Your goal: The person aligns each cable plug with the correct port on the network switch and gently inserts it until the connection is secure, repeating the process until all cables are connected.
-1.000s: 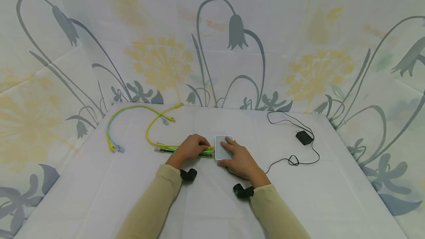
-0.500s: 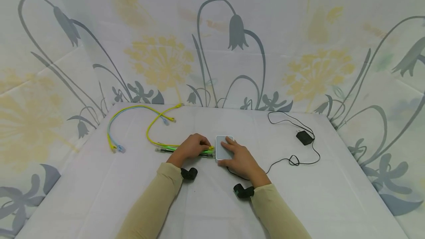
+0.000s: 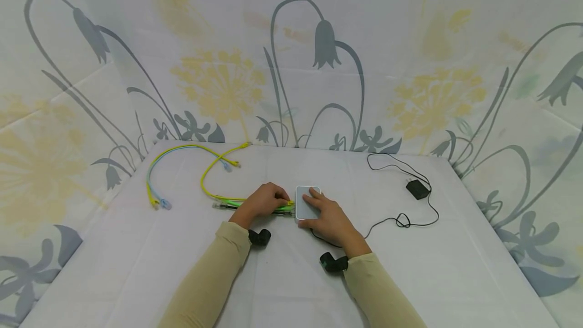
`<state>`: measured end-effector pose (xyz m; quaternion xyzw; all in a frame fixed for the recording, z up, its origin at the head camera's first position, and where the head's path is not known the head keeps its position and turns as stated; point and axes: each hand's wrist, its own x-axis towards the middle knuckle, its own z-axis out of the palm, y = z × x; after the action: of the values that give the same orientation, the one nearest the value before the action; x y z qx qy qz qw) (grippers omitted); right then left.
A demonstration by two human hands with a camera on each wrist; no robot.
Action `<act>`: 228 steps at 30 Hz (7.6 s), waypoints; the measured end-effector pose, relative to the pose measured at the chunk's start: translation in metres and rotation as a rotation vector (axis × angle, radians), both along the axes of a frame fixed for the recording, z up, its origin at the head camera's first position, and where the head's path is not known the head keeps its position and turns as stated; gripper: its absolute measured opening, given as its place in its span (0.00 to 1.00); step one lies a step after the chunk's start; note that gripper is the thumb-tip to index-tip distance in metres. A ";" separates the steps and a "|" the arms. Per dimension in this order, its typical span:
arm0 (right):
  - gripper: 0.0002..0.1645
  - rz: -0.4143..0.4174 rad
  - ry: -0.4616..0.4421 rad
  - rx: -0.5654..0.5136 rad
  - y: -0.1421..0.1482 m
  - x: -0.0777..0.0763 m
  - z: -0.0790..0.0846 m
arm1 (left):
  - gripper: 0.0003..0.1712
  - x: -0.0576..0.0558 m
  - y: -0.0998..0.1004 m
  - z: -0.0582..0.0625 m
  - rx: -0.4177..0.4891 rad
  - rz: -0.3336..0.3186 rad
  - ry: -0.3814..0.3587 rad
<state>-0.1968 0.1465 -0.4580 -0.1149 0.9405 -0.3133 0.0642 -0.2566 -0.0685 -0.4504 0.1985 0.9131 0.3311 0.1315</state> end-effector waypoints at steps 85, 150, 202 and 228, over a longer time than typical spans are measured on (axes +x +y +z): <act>0.47 0.008 0.009 -0.001 0.002 -0.004 -0.008 | 0.15 0.039 -0.160 0.021 -0.165 0.163 0.303; 0.46 0.009 0.010 -0.002 0.003 -0.003 -0.009 | 0.12 0.046 -0.243 0.027 -0.369 0.294 0.181; 0.46 0.008 0.011 0.003 0.002 -0.002 -0.009 | 0.15 0.040 -0.202 0.017 -0.241 0.203 0.250; 0.46 0.012 0.024 -0.013 0.003 -0.001 -0.007 | 0.13 0.034 -0.167 0.022 -0.133 0.142 0.304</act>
<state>-0.1979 0.1495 -0.4647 -0.1245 0.9384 -0.3179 0.0542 -0.2223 -0.2353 -0.4282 0.1721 0.9540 0.2448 -0.0190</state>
